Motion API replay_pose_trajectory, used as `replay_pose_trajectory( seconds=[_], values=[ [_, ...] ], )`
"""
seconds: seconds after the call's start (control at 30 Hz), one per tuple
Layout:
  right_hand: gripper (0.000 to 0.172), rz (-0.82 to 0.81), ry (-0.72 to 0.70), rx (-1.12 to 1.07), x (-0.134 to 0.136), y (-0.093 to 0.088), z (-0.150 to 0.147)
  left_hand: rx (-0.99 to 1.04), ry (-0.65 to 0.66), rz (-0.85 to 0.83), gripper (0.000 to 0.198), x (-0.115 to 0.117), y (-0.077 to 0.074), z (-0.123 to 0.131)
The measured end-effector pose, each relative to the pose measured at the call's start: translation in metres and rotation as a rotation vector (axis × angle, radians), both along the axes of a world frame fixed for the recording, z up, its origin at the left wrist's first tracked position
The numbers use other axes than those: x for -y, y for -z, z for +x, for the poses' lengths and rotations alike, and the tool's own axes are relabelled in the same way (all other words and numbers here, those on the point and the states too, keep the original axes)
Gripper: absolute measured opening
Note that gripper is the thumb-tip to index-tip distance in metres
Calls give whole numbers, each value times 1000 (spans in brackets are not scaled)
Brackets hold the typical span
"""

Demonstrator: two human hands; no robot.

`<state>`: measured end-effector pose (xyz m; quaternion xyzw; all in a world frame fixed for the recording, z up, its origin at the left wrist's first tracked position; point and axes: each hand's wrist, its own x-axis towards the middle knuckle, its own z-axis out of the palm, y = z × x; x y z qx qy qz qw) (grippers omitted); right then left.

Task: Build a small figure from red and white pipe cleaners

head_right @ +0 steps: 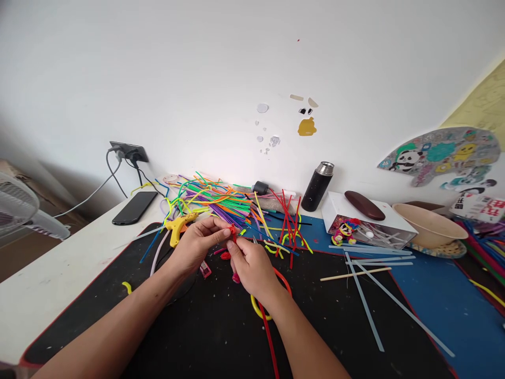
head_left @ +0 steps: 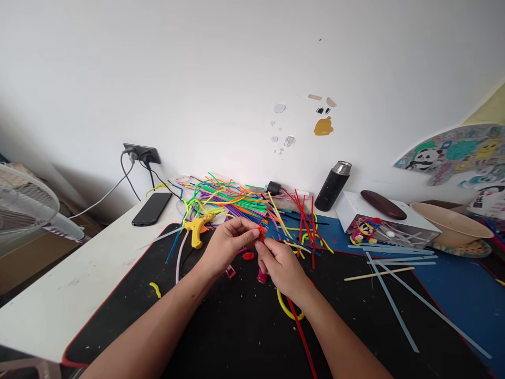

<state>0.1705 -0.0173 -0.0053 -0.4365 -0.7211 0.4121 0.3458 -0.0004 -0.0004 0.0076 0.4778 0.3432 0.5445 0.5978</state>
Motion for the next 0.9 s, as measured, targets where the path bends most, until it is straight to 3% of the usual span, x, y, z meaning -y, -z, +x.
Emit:
replay_pose_trajectory(
  seconds=[0.43,0.67,0.9],
  values=[
    [43,2,26,-37,0,-1,0,45,-134,2,37,-2,0,1],
    [41,143,65,85,-1,0,0,-108,-171,20,33,-3,2,0],
    [30,99,47,120,1,-2,0,-323,-275,132,24,-3,5,0]
  ],
)
